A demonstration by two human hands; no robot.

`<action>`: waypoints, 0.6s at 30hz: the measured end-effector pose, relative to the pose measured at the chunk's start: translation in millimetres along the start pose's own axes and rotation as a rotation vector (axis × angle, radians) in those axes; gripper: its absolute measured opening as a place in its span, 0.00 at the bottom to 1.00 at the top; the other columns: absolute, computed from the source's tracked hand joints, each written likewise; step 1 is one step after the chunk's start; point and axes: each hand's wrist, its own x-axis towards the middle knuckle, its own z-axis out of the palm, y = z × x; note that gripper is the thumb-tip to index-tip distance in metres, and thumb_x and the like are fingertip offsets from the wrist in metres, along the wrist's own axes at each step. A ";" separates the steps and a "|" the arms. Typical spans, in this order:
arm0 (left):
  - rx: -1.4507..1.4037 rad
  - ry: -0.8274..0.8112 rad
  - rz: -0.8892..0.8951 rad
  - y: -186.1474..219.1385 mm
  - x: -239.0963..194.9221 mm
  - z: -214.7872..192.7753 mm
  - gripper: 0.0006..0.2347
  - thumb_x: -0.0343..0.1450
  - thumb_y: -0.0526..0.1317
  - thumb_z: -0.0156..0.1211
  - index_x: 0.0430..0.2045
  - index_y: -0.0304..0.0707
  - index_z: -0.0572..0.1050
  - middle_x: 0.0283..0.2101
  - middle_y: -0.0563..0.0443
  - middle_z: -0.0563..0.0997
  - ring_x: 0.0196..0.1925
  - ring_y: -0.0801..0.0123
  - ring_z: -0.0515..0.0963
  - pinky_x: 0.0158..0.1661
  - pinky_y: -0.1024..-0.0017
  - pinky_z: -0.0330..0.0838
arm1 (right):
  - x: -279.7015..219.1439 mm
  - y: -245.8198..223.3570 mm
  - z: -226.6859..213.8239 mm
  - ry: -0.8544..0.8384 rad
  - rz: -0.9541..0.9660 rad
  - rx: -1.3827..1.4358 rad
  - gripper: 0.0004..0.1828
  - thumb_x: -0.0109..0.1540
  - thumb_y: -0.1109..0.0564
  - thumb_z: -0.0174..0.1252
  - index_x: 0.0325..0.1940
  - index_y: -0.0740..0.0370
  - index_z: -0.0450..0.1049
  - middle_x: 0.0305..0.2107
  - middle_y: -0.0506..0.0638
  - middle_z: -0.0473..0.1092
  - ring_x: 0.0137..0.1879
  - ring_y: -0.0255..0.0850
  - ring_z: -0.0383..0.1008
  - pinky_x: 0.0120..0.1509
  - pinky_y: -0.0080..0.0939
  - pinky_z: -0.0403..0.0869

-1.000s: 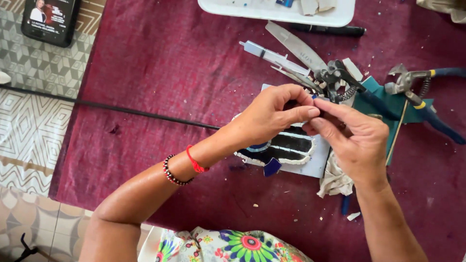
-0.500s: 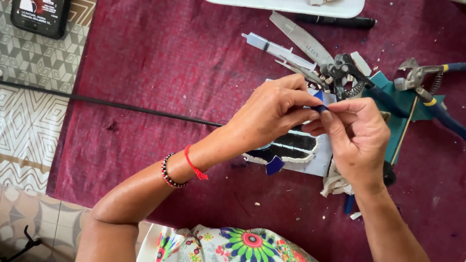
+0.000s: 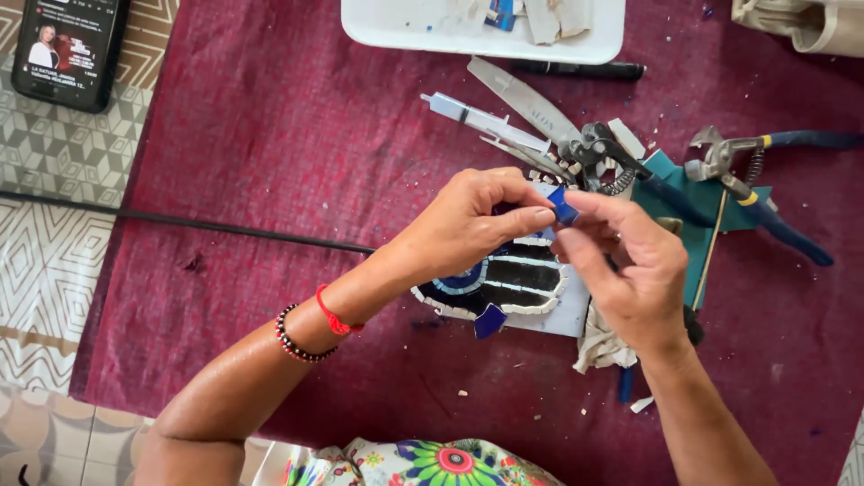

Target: Cutting and placing small mosaic tiles onto a Hamsa-shaped base to create an art piece.

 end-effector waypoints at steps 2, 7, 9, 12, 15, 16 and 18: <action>0.033 -0.008 0.021 4.2 -1.4 -0.6 0.06 0.73 0.43 0.61 0.32 0.43 0.82 0.31 0.60 0.77 0.33 0.82 0.74 0.36 0.79 0.68 | 1.3 3.6 -2.4 -0.003 -0.088 -0.064 0.15 0.65 0.67 0.62 0.57 0.70 0.74 0.39 0.56 0.76 0.40 0.39 0.79 0.47 0.32 0.79; 0.159 0.035 0.097 12.8 -2.3 -2.1 0.11 0.73 0.45 0.61 0.21 0.43 0.75 0.27 0.59 0.72 0.28 0.80 0.68 0.31 0.76 0.64 | 5.1 1.1 -2.6 0.030 -0.137 -0.113 0.10 0.69 0.66 0.61 0.54 0.72 0.75 0.39 0.58 0.76 0.35 0.40 0.78 0.39 0.33 0.78; 0.433 0.033 0.225 12.0 -1.1 -3.8 0.12 0.79 0.43 0.43 0.47 0.39 0.74 0.44 0.47 0.81 0.47 0.59 0.82 0.49 0.66 0.71 | 3.6 2.9 -0.7 0.096 0.031 0.038 0.10 0.69 0.69 0.60 0.55 0.72 0.73 0.33 0.58 0.76 0.35 0.40 0.78 0.42 0.33 0.80; 0.407 -0.009 0.137 15.5 -5.3 -7.6 0.14 0.74 0.29 0.43 0.54 0.37 0.64 0.38 0.48 0.78 0.38 0.59 0.79 0.44 0.64 0.72 | 5.5 5.9 -1.0 0.089 0.121 0.103 0.09 0.68 0.67 0.59 0.53 0.70 0.72 0.33 0.58 0.76 0.35 0.40 0.79 0.40 0.33 0.81; 0.547 -0.017 0.071 18.2 -3.4 -12.7 0.16 0.70 0.21 0.39 0.51 0.33 0.63 0.41 0.44 0.81 0.36 0.53 0.81 0.37 0.60 0.71 | 8.0 6.8 0.2 0.067 0.169 0.141 0.08 0.67 0.68 0.59 0.51 0.69 0.72 0.32 0.58 0.76 0.33 0.40 0.79 0.39 0.31 0.79; 0.547 -0.018 0.069 17.4 -2.2 -15.6 0.16 0.70 0.21 0.39 0.51 0.33 0.63 0.41 0.44 0.81 0.36 0.53 0.81 0.37 0.60 0.71 | 7.0 10.4 -0.8 0.067 0.171 0.141 0.08 0.67 0.68 0.59 0.51 0.69 0.72 0.32 0.58 0.76 0.33 0.40 0.79 0.39 0.31 0.79; 0.653 0.015 0.233 16.1 -1.5 -22.2 0.14 0.69 0.16 0.55 0.44 0.26 0.66 0.39 0.34 0.84 0.35 0.56 0.86 0.31 0.68 0.82 | 5.9 17.7 -1.8 0.007 0.164 0.158 0.12 0.67 0.64 0.60 0.54 0.71 0.74 0.32 0.58 0.77 0.33 0.39 0.78 0.39 0.30 0.78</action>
